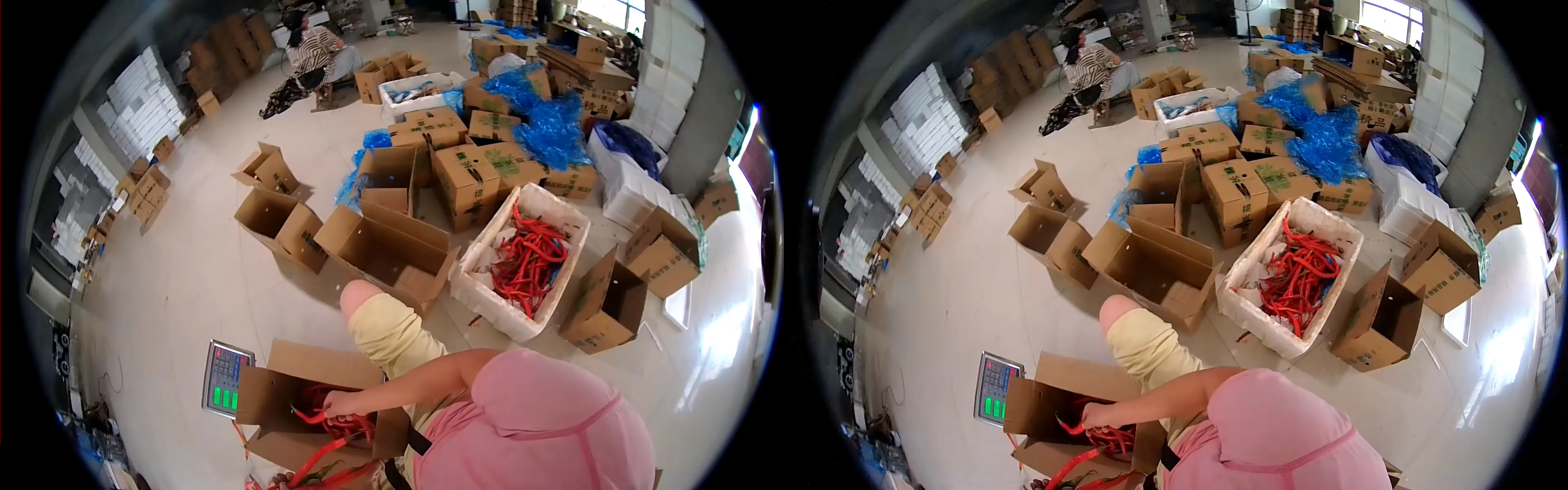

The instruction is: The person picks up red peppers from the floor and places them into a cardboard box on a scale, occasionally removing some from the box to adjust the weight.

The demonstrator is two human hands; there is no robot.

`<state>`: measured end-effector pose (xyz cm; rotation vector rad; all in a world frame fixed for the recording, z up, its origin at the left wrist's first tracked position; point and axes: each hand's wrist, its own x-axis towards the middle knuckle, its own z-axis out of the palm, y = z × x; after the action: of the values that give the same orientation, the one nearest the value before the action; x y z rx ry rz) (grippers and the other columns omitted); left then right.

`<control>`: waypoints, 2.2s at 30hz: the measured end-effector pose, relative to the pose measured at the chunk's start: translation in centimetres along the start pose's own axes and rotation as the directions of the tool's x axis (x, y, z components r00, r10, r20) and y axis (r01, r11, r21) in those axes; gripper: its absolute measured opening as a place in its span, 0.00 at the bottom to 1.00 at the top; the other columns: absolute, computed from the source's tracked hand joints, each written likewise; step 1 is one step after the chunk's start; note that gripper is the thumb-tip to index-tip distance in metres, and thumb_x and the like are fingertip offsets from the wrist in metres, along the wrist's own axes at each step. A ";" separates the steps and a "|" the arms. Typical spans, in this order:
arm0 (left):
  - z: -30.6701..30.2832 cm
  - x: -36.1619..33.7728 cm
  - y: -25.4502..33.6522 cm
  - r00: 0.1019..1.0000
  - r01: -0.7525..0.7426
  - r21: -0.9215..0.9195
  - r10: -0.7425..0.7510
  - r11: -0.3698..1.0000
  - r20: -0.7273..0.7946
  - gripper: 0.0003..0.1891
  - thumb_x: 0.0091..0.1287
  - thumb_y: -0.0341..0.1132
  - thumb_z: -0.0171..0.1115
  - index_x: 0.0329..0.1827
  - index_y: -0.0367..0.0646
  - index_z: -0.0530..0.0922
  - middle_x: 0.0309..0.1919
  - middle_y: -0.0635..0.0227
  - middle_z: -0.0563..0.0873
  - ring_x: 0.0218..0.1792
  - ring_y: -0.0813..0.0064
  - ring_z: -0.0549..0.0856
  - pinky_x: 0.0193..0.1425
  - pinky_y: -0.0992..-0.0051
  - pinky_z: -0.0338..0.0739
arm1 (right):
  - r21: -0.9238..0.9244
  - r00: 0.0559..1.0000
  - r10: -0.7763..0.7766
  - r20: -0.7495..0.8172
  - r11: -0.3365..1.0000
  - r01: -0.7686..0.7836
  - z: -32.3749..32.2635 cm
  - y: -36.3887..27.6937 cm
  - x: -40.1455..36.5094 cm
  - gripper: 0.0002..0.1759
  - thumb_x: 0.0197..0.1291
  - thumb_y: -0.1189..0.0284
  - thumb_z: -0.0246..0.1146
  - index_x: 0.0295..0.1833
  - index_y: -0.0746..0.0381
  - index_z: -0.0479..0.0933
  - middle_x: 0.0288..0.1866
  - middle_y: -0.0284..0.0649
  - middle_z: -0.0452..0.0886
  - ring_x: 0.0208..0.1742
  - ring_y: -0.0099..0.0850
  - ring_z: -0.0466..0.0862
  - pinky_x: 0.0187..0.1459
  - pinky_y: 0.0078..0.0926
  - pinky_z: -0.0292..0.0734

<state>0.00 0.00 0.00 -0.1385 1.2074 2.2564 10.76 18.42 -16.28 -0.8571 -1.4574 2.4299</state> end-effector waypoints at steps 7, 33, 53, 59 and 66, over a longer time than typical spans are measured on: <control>0.8 -0.3 -0.2 0.996 -0.031 0.017 0.032 0.999 -0.078 0.06 0.57 0.27 0.57 0.34 0.34 0.77 0.29 0.58 0.81 0.30 0.64 0.81 0.35 0.66 0.80 | -0.422 0.806 -0.581 0.112 0.706 0.568 4.5 -4.3 -1.7 0.20 0.58 0.67 0.58 0.54 0.65 0.70 0.49 0.50 0.75 0.50 0.42 0.76 0.51 0.30 0.71; -1.0 0.1 0.0 0.848 0.209 -0.145 -0.106 0.967 0.519 0.23 0.61 0.24 0.53 0.62 0.37 0.62 0.46 0.64 0.74 0.36 0.75 0.70 0.46 0.75 0.71 | 0.408 0.945 -0.328 -0.002 0.862 0.301 3.4 -8.9 -10.5 0.08 0.64 0.72 0.53 0.45 0.63 0.70 0.34 0.35 0.78 0.24 0.17 0.70 0.25 0.13 0.66; 0.1 -1.4 -0.3 0.987 -0.041 0.139 0.019 0.989 0.158 0.27 0.53 0.22 0.58 0.58 0.35 0.64 0.42 0.56 0.79 0.45 0.64 0.79 0.55 0.67 0.73 | -0.005 0.868 -0.304 0.392 0.943 0.333 8.4 -7.5 -7.5 0.19 0.64 0.68 0.55 0.57 0.66 0.69 0.43 0.35 0.77 0.43 0.20 0.75 0.43 0.21 0.72; 2.7 -2.3 -1.4 0.944 -0.065 0.073 0.037 0.995 0.328 0.24 0.53 0.22 0.56 0.56 0.34 0.65 0.54 0.45 0.76 0.51 0.61 0.79 0.52 0.70 0.77 | 0.026 0.947 -0.258 0.194 0.966 0.258 8.1 -7.7 -9.0 0.11 0.62 0.72 0.58 0.47 0.65 0.73 0.34 0.30 0.75 0.35 0.15 0.72 0.36 0.14 0.69; 0.9 -1.2 -0.2 0.971 -0.068 0.103 0.042 0.992 0.234 0.26 0.55 0.24 0.54 0.59 0.31 0.62 0.47 0.48 0.78 0.39 0.64 0.81 0.46 0.66 0.80 | -0.009 0.966 -0.235 -0.110 0.972 0.235 3.0 -8.4 -7.0 0.11 0.62 0.68 0.59 0.47 0.62 0.73 0.35 0.29 0.78 0.34 0.14 0.73 0.34 0.12 0.68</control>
<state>1.23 0.30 0.79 0.1978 1.2187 2.1752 13.66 17.42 -5.34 -0.7561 -1.4247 2.1774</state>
